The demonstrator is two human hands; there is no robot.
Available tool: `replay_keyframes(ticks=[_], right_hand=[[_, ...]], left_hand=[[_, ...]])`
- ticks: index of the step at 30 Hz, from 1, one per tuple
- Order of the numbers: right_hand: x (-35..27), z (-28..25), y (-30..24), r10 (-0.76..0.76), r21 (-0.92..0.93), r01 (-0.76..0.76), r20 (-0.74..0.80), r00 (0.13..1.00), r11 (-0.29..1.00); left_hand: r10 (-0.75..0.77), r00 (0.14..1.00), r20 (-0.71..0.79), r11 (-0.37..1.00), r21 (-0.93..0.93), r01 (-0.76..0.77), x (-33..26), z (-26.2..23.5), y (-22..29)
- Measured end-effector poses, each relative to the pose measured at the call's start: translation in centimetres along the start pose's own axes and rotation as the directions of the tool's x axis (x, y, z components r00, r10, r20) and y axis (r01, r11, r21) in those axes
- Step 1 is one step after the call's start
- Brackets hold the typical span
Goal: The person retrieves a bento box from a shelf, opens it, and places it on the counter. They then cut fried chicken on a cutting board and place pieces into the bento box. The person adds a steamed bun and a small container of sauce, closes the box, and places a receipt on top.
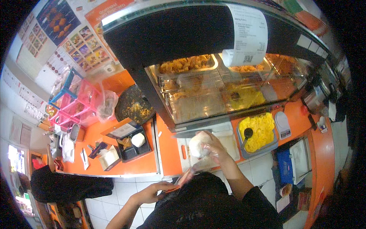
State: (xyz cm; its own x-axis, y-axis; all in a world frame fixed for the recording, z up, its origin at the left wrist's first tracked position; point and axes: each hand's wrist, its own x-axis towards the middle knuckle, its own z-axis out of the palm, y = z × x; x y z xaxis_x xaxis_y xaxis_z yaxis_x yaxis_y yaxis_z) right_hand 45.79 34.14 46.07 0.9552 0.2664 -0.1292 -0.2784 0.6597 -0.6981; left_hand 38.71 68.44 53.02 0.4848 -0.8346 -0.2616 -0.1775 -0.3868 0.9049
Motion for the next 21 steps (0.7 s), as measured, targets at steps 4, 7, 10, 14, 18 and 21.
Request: replay_keyframes(ticks=[4,7,10,14,18,21], right_hand=[[1.4,1.4,2.7,0.045,-0.105,-0.033,0.11,0.993,0.994],[0.7,1.8,4.1,0.265,-0.141,-0.246,0.14,0.954,0.959],[-1.6,1.6,4.6,0.403,-0.008,-0.414,0.248,0.881,0.91],[-3.7,2.1,5.5,0.408,0.061,-0.435,0.249,0.878,0.898],[-4.9,2.5,6.6,0.384,0.064,-0.393,0.121,0.915,0.917],[-5.3,1.8,7.3,0.383,0.193,-0.398,0.107,0.917,0.897]], left_hand=[[0.029,0.982,0.185,0.984,-0.178,0.005,0.6,-1.4,-0.5],[-0.246,0.928,0.279,0.805,-0.475,0.356,1.8,-2.7,-0.7],[-0.236,0.953,0.191,0.952,-0.151,0.266,3.0,-2.3,-0.1],[-0.291,0.951,0.105,0.934,-0.183,0.306,4.5,-2.3,0.6],[0.206,0.978,0.045,0.909,0.36,-0.208,6.2,-3.7,0.5],[0.139,0.972,0.19,0.874,0.437,-0.21,7.0,-3.9,0.2]])
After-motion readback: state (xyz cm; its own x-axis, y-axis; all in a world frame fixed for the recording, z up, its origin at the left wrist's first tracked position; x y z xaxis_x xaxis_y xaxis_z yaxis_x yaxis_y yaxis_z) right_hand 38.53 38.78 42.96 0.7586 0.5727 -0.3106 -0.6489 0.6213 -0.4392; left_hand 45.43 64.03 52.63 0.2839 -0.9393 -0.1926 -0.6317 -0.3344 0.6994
